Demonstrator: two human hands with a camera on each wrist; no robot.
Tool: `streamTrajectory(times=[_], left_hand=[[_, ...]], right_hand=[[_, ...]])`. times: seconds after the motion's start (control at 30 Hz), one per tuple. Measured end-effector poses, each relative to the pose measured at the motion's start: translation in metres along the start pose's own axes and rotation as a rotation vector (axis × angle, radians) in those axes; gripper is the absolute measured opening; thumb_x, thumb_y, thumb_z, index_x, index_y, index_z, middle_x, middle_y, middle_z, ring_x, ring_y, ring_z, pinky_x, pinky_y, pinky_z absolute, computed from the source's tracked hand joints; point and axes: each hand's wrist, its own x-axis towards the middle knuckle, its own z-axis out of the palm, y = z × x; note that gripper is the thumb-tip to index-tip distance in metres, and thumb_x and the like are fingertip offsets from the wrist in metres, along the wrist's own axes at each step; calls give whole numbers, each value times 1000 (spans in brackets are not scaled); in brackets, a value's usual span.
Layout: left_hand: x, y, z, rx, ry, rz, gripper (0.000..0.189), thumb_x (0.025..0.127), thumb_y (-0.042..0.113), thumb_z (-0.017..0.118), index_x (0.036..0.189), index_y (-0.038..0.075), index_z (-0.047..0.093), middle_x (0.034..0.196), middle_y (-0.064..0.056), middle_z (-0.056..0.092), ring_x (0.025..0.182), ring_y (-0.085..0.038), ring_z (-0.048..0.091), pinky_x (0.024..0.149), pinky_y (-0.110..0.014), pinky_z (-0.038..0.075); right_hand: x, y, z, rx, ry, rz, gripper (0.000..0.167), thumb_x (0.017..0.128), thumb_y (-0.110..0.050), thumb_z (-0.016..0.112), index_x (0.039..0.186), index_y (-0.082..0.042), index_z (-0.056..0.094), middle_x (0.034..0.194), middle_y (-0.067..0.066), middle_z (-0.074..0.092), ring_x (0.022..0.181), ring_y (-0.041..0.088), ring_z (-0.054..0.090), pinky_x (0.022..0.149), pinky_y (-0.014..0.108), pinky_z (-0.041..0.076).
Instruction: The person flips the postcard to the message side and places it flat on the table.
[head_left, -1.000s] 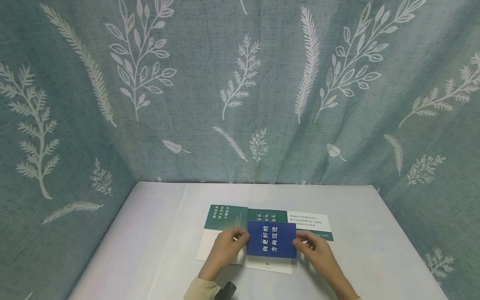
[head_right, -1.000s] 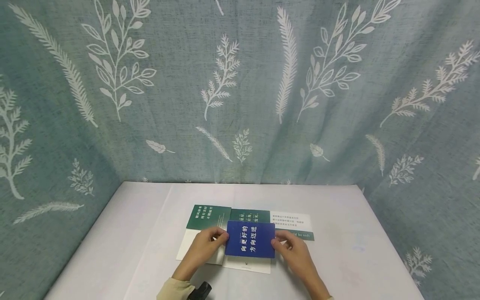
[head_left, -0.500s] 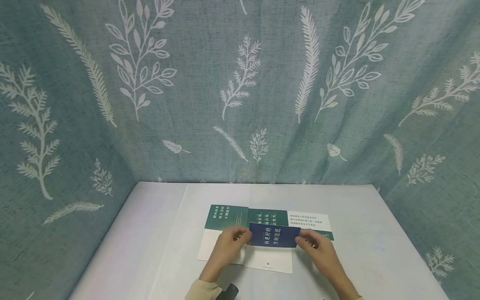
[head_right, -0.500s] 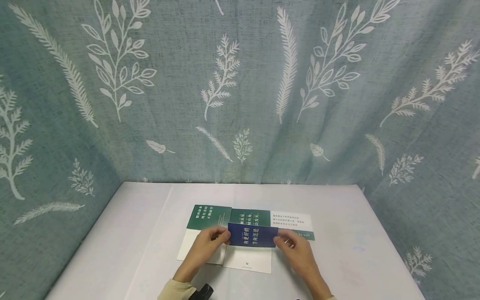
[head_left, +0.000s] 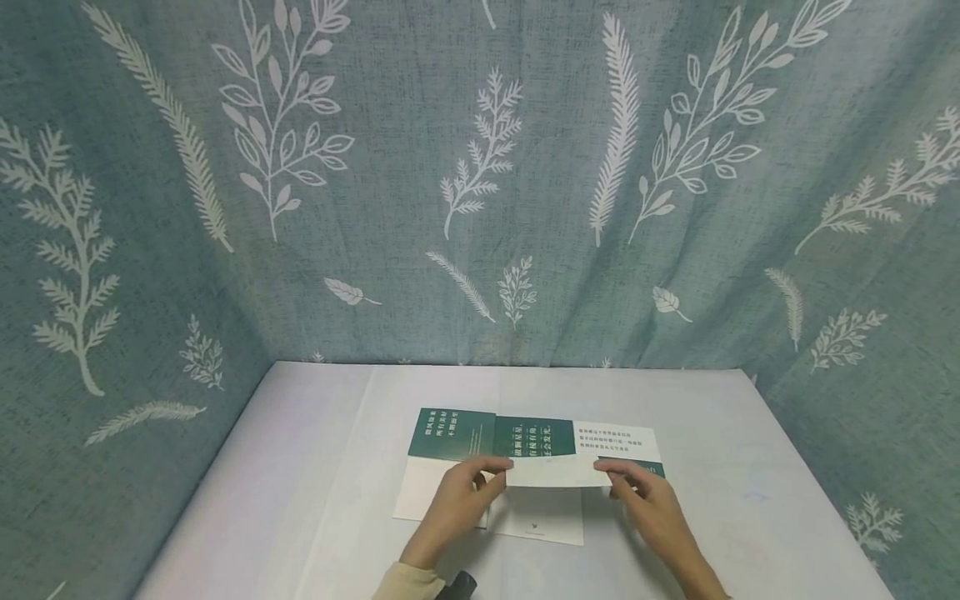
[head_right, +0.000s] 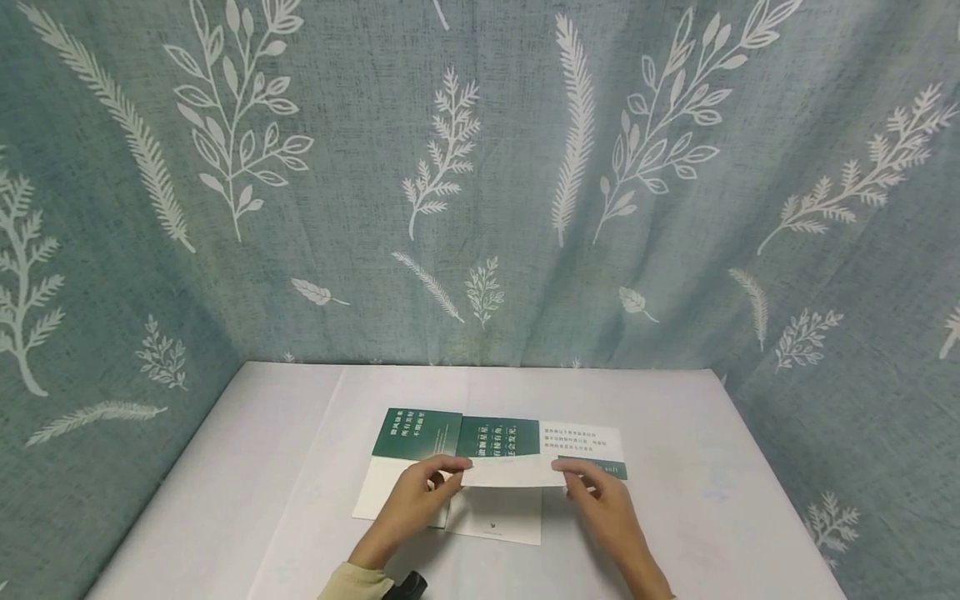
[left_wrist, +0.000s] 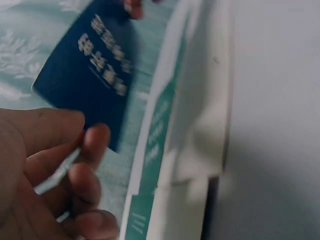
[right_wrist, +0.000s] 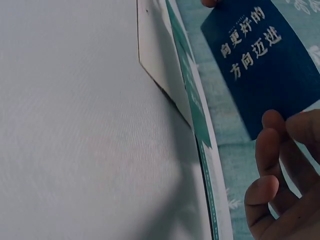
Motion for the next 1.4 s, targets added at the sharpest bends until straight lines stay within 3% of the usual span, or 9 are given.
streamTrajectory(times=[0.13, 0.23, 0.37, 0.53, 0.7, 0.9, 0.97, 1.2, 1.4], left_hand=[[-1, 1, 4, 80, 35, 95, 21, 100, 17, 61, 115, 19, 75, 106, 9, 71, 74, -6, 51, 64, -24, 47], [0, 4, 7, 169, 56, 153, 19, 100, 22, 63, 115, 19, 75, 105, 9, 71, 73, -4, 51, 65, -25, 48], [4, 7, 14, 310, 82, 218, 20, 97, 25, 68, 115, 18, 74, 102, 10, 72, 81, -4, 57, 71, -26, 52], [10, 13, 29, 474, 116, 365, 20, 93, 22, 72, 112, 17, 74, 100, 7, 73, 96, -12, 67, 80, -28, 56], [14, 27, 43, 551, 99, 408, 23, 92, 26, 74, 113, 18, 75, 102, 6, 73, 97, -10, 67, 82, -26, 55], [26, 42, 62, 664, 68, 539, 23, 88, 28, 79, 109, 20, 77, 95, 9, 74, 86, -6, 67, 76, -20, 54], [28, 44, 69, 690, 49, 552, 22, 88, 29, 78, 108, 21, 78, 95, 9, 74, 84, -5, 66, 75, -19, 53], [25, 44, 90, 732, -80, 458, 24, 89, 37, 77, 109, 24, 78, 98, 9, 74, 83, -6, 61, 71, -19, 50], [22, 45, 98, 730, -95, 439, 25, 88, 41, 78, 107, 25, 79, 97, 9, 73, 79, -3, 55, 68, -16, 46]], right_hand=[[-1, 0, -3, -25, 5, 32, 22, 102, -15, 57, 113, -19, 76, 124, 2, 70, 90, 14, 64, 74, 28, 51], [-2, 3, -6, -60, 5, 7, 19, 103, -22, 59, 115, -22, 75, 123, -2, 70, 93, 13, 62, 75, 27, 51], [-6, 8, -13, -117, 15, -105, 20, 101, -23, 65, 119, -25, 72, 119, -8, 70, 90, 10, 61, 72, 25, 50], [-10, 14, -25, -190, 59, -270, 31, 95, -5, 70, 123, -18, 71, 106, -8, 71, 81, 6, 60, 66, 23, 48], [-14, 20, -40, -297, 104, -326, 37, 89, 3, 72, 122, -15, 72, 97, -7, 70, 76, 3, 57, 64, 22, 47], [-24, 30, -62, -367, 124, -266, 40, 88, 3, 72, 122, -17, 72, 95, -8, 68, 73, 2, 53, 57, 21, 43], [-28, 33, -68, -377, 115, -251, 39, 88, 2, 72, 122, -17, 72, 96, -7, 69, 72, 2, 52, 56, 22, 43], [-33, 41, -77, -443, 43, -116, 33, 91, -3, 70, 123, -11, 71, 100, -1, 73, 71, 1, 51, 62, 24, 46], [-32, 41, -81, -511, -53, 21, 35, 93, -10, 68, 128, -9, 68, 114, 5, 72, 85, 11, 59, 76, 33, 54]])
